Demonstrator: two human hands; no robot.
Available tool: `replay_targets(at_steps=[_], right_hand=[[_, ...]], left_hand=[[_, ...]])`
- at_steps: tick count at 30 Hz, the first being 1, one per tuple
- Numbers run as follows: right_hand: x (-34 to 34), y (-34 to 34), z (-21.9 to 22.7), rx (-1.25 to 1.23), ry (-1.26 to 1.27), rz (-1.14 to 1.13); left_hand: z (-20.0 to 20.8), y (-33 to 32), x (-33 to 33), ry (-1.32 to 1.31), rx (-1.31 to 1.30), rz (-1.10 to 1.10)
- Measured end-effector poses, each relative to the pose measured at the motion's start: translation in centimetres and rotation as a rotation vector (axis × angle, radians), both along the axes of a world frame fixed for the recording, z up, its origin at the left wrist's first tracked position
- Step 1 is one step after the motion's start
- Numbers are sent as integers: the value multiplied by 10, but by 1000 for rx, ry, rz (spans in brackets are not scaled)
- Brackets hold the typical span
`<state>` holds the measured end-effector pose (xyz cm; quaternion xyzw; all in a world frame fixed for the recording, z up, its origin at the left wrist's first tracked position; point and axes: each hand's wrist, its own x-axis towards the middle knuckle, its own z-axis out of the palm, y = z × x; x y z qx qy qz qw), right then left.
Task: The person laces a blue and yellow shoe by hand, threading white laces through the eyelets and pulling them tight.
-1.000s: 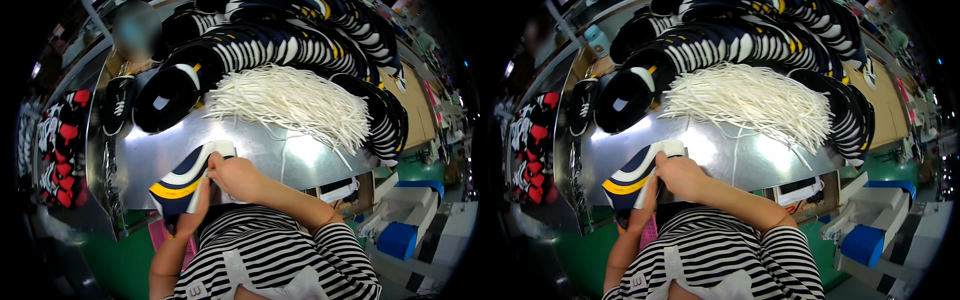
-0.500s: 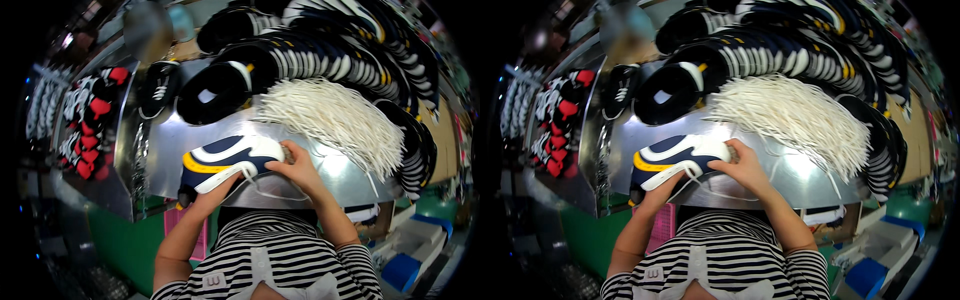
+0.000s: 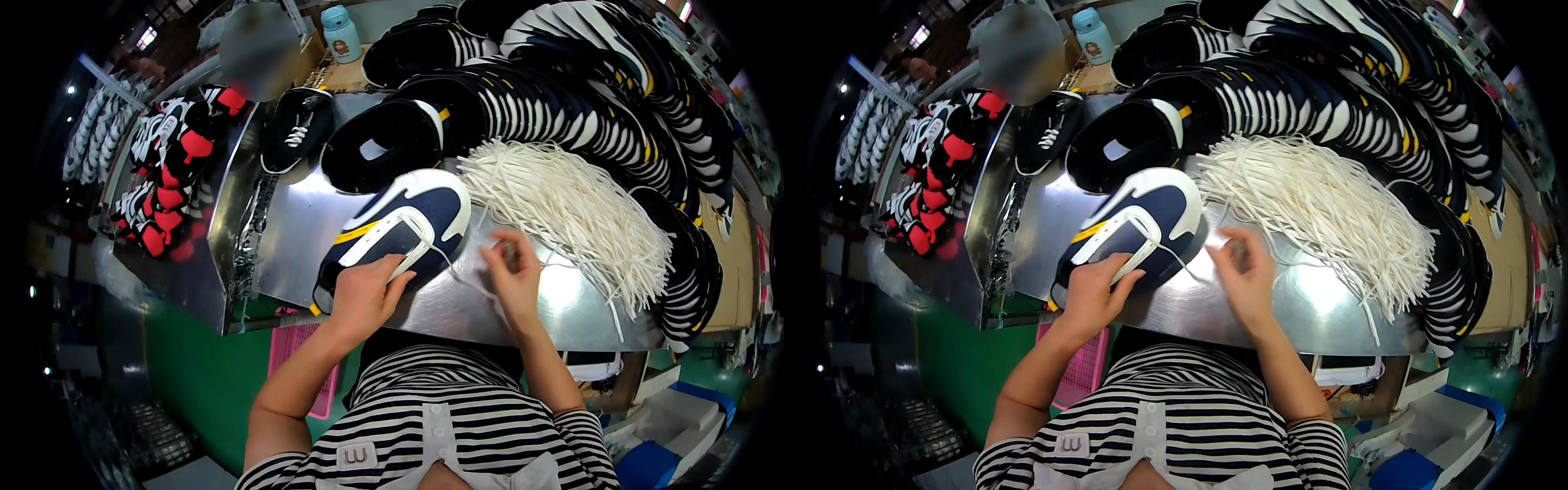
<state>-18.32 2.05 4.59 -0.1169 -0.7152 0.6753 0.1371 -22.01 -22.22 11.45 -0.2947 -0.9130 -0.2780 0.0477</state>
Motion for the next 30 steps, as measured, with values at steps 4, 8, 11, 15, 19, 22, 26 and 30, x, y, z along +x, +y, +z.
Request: replay_targets(at_steps=[4, 8, 11, 15, 19, 22, 26, 30], right_hand=[[3, -31, 19, 299, -12, 173], [22, -24, 47, 383, 69, 420], [72, 4, 26, 706, 19, 505], [147, 42, 34, 629, -148, 580], [156, 35, 57, -154, -452, 536], [108, 20, 52, -286, -417, 461], [43, -2, 25, -226, -144, 331], [13, -13, 31, -285, -186, 274]], left_hand=[[21, 20, 14, 70, 20, -56], [44, -1, 6, 16, 116, 70], [78, -26, -5, 164, 268, 157], [113, -47, -11, 34, 409, 223], [72, -1, -3, -221, -16, -88], [-11, 8, -4, -236, -198, -272], [4, 14, -1, -250, -311, -247], [16, 16, 10, -125, -310, -260]])
